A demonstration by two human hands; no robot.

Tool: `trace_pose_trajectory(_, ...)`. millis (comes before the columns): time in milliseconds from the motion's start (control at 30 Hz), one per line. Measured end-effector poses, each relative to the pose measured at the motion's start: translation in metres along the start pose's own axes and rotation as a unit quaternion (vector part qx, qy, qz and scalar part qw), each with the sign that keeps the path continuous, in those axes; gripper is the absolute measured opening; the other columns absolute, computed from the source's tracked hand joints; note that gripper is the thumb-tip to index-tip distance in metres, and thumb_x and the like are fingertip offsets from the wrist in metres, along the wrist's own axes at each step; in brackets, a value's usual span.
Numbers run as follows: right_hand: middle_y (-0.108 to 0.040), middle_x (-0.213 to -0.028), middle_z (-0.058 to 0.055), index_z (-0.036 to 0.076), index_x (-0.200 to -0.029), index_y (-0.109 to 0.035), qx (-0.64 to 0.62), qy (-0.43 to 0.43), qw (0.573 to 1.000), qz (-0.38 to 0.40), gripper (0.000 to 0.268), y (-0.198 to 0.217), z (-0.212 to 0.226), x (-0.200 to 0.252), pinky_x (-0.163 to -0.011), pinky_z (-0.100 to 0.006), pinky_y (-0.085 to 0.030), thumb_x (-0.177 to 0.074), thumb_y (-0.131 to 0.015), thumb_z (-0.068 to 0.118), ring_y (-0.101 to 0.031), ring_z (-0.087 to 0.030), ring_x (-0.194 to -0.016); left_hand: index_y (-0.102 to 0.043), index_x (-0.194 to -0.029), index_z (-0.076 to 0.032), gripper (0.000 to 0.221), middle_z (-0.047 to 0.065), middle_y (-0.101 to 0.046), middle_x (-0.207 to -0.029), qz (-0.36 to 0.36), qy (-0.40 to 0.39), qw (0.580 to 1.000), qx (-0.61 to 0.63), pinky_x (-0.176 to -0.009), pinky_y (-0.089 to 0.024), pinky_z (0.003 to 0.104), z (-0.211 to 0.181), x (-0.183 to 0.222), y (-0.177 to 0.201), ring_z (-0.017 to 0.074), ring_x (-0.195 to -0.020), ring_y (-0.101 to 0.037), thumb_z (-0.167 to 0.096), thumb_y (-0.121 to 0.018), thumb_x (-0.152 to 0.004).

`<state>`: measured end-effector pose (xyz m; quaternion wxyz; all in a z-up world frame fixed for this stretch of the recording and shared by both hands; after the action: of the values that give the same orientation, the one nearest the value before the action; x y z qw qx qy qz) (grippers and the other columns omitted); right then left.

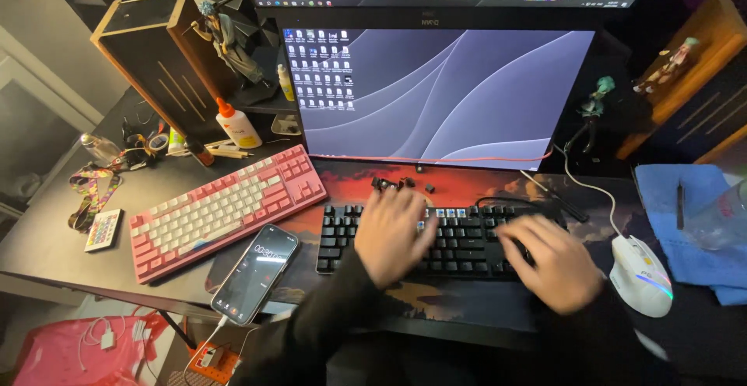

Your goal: Installing keycaps onto mechanical keyboard switches

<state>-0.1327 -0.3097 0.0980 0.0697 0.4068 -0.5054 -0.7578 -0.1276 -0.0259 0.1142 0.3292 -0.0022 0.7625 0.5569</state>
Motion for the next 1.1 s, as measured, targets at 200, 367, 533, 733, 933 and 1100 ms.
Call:
trace_pose_trajectory(200, -0.083, -0.105, -0.002, 0.017, -0.101, -0.078, 0.081, 0.010, 0.995, 0.055, 0.026, -0.102, -0.067, -0.067, -0.083, -0.049, -0.059, -0.118, -0.069, 0.034, -0.078, -0.028, -0.100, -0.074, -0.149, -0.014, 0.045, 0.020, -0.072, -0.161, -0.031, -0.058, 0.997, -0.033, -0.123, -0.047, 0.060, -0.021, 0.101, -0.033, 0.0448, -0.146, -0.068, -0.043, -0.072, -0.116)
trace_pose_trajectory(367, -0.075, -0.088, 0.001, 0.021, -0.090, -0.064, 0.061, -0.049, 0.991, 0.108, 0.040, -0.138, -0.081, -0.076, -0.066, -0.057, -0.053, -0.120, -0.065, 0.048, -0.074, -0.033, -0.084, -0.074, -0.158, -0.017, 0.049, 0.019, -0.068, -0.169, -0.054, -0.054, 0.996, -0.050, -0.121, -0.049, 0.059, -0.003, 0.123, -0.030, 0.0437, -0.148, -0.066, -0.047, -0.073, -0.119)
trace_pose_trajectory(533, -0.077, -0.078, 0.000, 0.021, -0.085, -0.059, 0.033, -0.099, 0.984, 0.146, 0.045, -0.147, -0.084, -0.076, -0.068, -0.060, -0.050, -0.119, -0.063, 0.050, -0.072, -0.042, -0.076, -0.076, -0.155, -0.017, 0.048, 0.019, -0.073, -0.161, -0.069, -0.046, 0.996, -0.036, -0.118, -0.052, 0.060, 0.003, 0.127, -0.034, 0.0433, -0.145, -0.069, -0.047, -0.072, -0.118)
trace_pose_trajectory(733, -0.073, -0.075, -0.002, 0.019, -0.081, -0.056, 0.047, -0.078, 0.984, 0.155, 0.049, -0.151, -0.085, -0.075, -0.065, -0.059, -0.047, -0.119, -0.062, 0.049, -0.067, -0.042, -0.069, -0.077, -0.154, -0.018, 0.046, 0.018, -0.073, -0.160, -0.075, -0.038, 0.996, -0.024, -0.115, -0.051, 0.061, 0.005, 0.127, -0.037, 0.0436, -0.143, -0.069, -0.043, -0.074, -0.115)
trace_pose_trajectory(933, -0.074, -0.075, -0.007, 0.017, -0.084, -0.058, 0.051, -0.072, 0.983, 0.159, 0.041, -0.155, -0.087, -0.075, -0.062, -0.064, -0.044, -0.118, -0.058, 0.039, -0.069, -0.047, -0.072, -0.077, -0.155, -0.018, 0.046, 0.018, -0.073, -0.162, -0.076, -0.035, 0.996, -0.009, -0.116, -0.050, 0.062, 0.007, 0.128, -0.037, 0.0441, -0.143, -0.069, -0.036, -0.073, -0.112)
trace_pose_trajectory(1100, -0.071, -0.077, -0.008, 0.015, -0.083, -0.055, 0.019, -0.082, 0.978, 0.193, 0.039, -0.159, -0.088, -0.077, -0.070, -0.064, -0.045, -0.118, -0.055, 0.033, -0.067, -0.047, -0.077, -0.076, -0.156, -0.019, 0.047, 0.017, -0.073, -0.164, -0.064, -0.038, 0.997, -0.011, -0.117, -0.049, 0.062, 0.007, 0.129, -0.037, 0.0437, -0.145, -0.068, -0.033, -0.074, -0.112)
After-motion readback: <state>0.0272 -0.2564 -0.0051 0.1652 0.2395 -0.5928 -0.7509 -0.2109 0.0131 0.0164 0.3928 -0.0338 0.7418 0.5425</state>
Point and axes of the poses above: each hand's wrist, its own x-axis away from the middle knuckle, its own y-axis out of the back of the hand, z = x × y, the point moved 5 cm from there along -x, towards the middle knuckle
